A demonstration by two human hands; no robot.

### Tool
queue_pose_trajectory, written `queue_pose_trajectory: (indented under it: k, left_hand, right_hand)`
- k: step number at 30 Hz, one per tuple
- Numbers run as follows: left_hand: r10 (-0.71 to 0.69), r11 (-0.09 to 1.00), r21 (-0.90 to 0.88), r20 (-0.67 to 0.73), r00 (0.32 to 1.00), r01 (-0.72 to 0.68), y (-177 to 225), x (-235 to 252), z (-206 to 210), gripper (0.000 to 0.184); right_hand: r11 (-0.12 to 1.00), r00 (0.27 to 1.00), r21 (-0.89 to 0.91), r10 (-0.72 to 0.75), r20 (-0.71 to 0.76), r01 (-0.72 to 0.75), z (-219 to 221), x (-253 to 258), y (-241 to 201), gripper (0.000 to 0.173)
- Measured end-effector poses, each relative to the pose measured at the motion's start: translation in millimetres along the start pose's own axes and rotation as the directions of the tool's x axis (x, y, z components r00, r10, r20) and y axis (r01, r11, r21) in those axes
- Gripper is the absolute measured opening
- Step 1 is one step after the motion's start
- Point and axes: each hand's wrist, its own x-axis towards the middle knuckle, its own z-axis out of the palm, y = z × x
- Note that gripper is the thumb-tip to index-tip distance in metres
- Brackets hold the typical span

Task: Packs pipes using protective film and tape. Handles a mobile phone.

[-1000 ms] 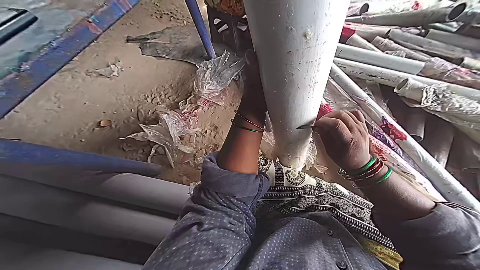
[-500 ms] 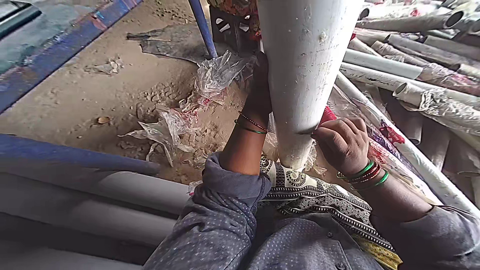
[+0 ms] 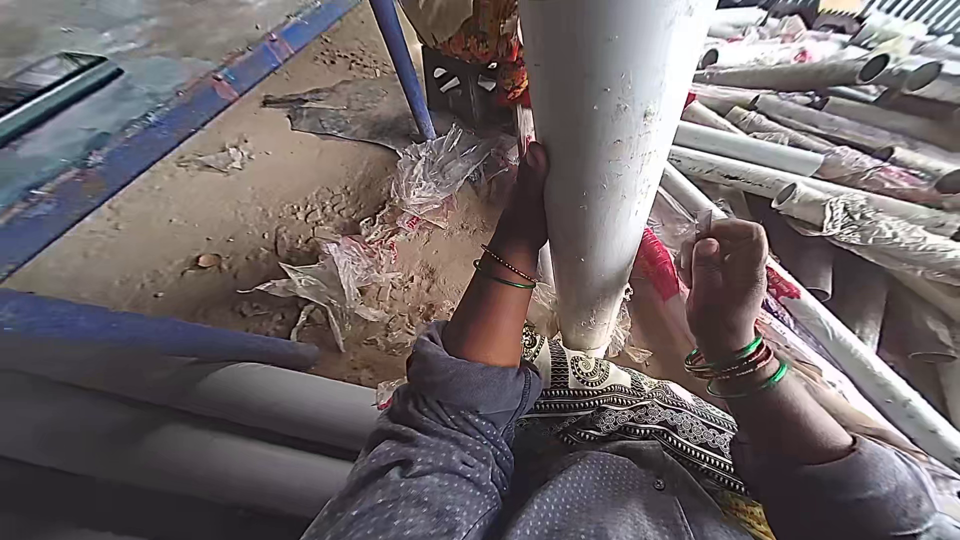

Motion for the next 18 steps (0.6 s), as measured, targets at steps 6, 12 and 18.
queue_pose_trajectory:
  k: [6, 12, 18]
  left_hand:
    - [-0.022, 1.000, -0.010, 0.154, 0.988, 0.024, -3.5, -10.7, 10.0, 0.111]
    - [0.065, 0.994, 0.065, 0.321, 0.945, -0.090, -0.6, -30.2, 33.0, 0.106]
    - [-0.119, 0.992, 0.099, 0.476, 0.871, 0.082, 14.4, -43.9, 62.7, 0.072]
  right_hand:
    - [0.889, 0.948, 0.348, 0.319, -0.002, -0.298, 3.2, -14.8, 4.4, 0.047]
    - [0.965, 0.989, 0.217, 0.148, 0.023, -0.150, -9.9, -23.9, -23.0, 0.100]
    - [0.993, 0.996, -0.075, 0.091, 0.013, -0.090, -36.4, -42.3, -40.6, 0.130]
